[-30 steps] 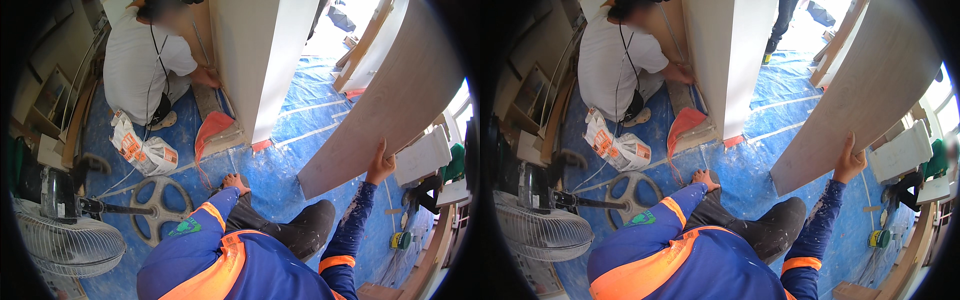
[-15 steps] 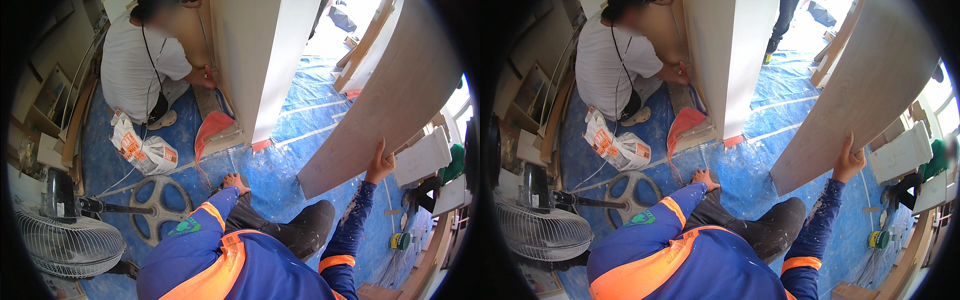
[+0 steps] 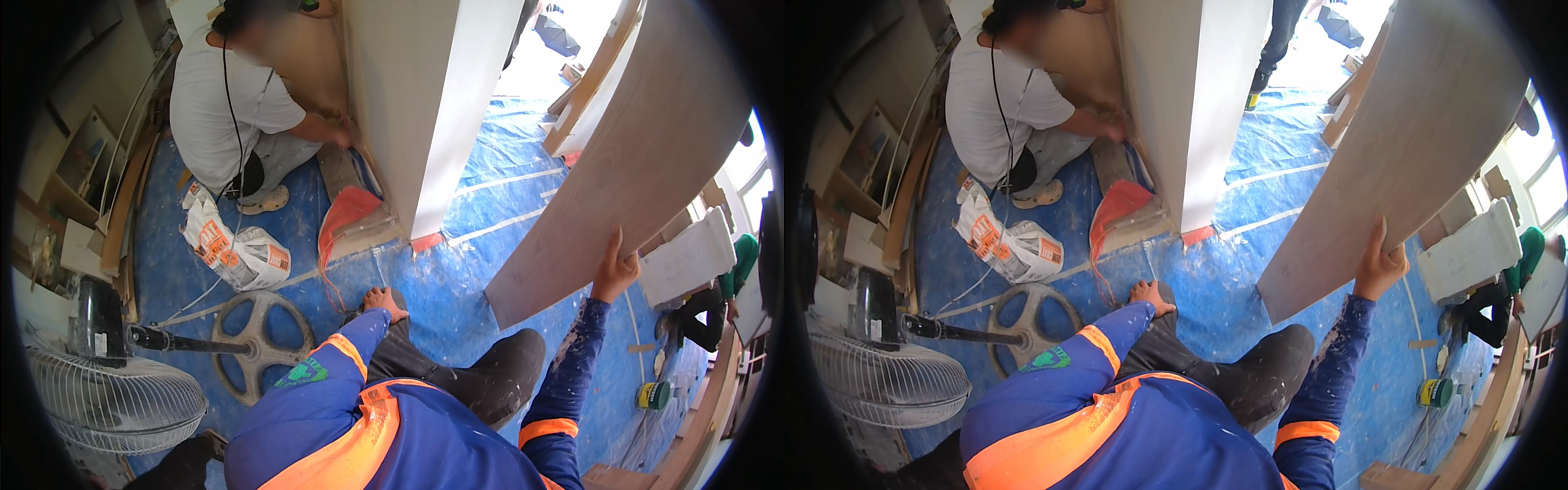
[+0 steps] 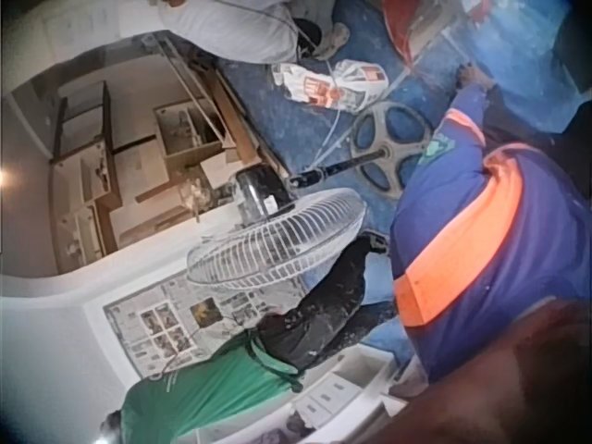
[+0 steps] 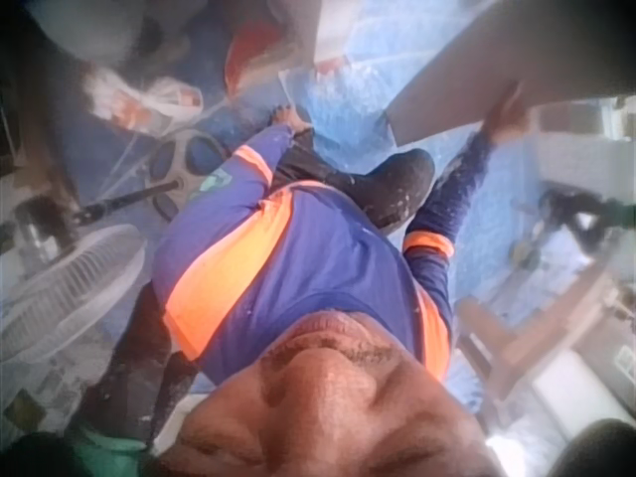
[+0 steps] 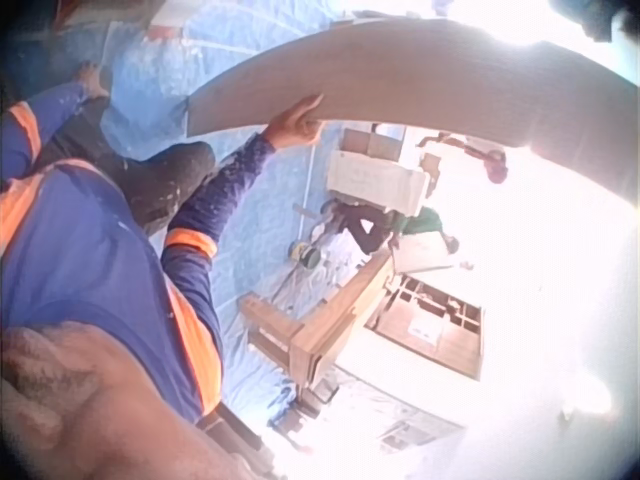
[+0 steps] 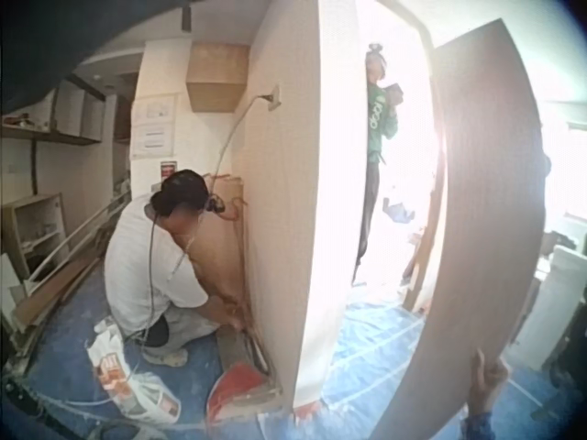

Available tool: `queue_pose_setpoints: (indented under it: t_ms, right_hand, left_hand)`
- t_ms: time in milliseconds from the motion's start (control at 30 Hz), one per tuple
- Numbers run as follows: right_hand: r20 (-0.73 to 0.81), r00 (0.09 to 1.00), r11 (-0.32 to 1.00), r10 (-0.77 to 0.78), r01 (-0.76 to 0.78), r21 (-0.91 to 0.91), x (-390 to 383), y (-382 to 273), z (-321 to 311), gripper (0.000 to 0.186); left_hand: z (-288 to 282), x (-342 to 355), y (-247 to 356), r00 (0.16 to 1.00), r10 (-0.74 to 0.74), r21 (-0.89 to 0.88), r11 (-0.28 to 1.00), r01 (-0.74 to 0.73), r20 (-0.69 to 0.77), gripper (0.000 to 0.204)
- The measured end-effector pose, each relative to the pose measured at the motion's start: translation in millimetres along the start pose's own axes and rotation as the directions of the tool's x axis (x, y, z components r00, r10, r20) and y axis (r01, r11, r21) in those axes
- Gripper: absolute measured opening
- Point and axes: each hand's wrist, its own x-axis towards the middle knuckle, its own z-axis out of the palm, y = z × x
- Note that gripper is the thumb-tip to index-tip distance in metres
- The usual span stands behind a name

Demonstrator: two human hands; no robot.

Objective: The person assists in a cabinet installation by holding a large wooden panel against a wall for measurement and marking. They then retrieve a smaller white panel and hand it to a coworker who is using a power tool to cut or trim the panel.

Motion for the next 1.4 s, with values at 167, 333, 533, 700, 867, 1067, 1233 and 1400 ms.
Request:
queue_pose_setpoints:
  t_ms: [167, 333, 533, 700, 867, 1067, 1233, 1400]
  right_hand:
    - [-0.007, 0.999, 0.999, -0.036, 0.036, 0.016, -1.4, 4.2, -2.5, 0.031]
    - [-0.008, 1.0, 1.0, -0.02, 0.021, 0.015, -3.1, -1.5, -3.2, 0.03]
    - [-0.011, 1.0, 1.0, -0.012, 0.012, 0.024, -3.5, 3.3, -5.2, 0.033]
    - [-0.012, 1.0, 0.999, 0.002, -0.001, 0.037, -3.1, 2.4, -5.9, 0.033]
    - [0.002, 1.0, 0.999, 0.023, -0.023, 0.024, -1.8, 3.4, -8.6, 0.033]
    - [-0.02, 1.0, 1.0, 0.013, -0.013, 0.016, -2.6, 2.0, -8.0, 0.034]
    - [-0.03, 1.0, 0.998, 0.004, -0.002, 0.069, -4.8, 26.9, -8.7, 0.027]
    - [-0.049, 0.998, 0.999, -0.037, 0.038, 0.012, 1.4, 12.3, -7.5, 0.023]
  left_hand:
    - [-3.6, -3.8, 3.5, 1.0, 0.002, 0.007, 1.0, -0.002, 0.007, 0.097]
    - [-3.2, -2.9, 0.5, 1.0, 0.008, 0.016, 1.0, -0.008, 0.013, 0.097]
    - [-5.7, -4.0, 3.2, 0.999, 0.001, 0.014, 1.0, -0.002, 0.035, 0.099]
    - [-3.1, -2.3, 2.4, 1.0, -0.005, 0.016, 1.0, 0.005, 0.03, 0.099]
    - [-1.7, -2.8, 2.0, 1.0, -0.003, 0.024, 1.0, 0.002, 0.013, 0.097]
    - [-3.9, -5.2, -0.6, 1.0, 0.0, 0.014, 1.0, 0.0, 0.021, 0.097]
    - [0.6, -5.6, 2.7, 1.0, 0.026, -0.017, 1.0, -0.026, -0.003, 0.098]
    - [-7.0, -7.5, 2.7, 1.0, 0.03, -0.002, 1.0, -0.03, 0.006, 0.099]
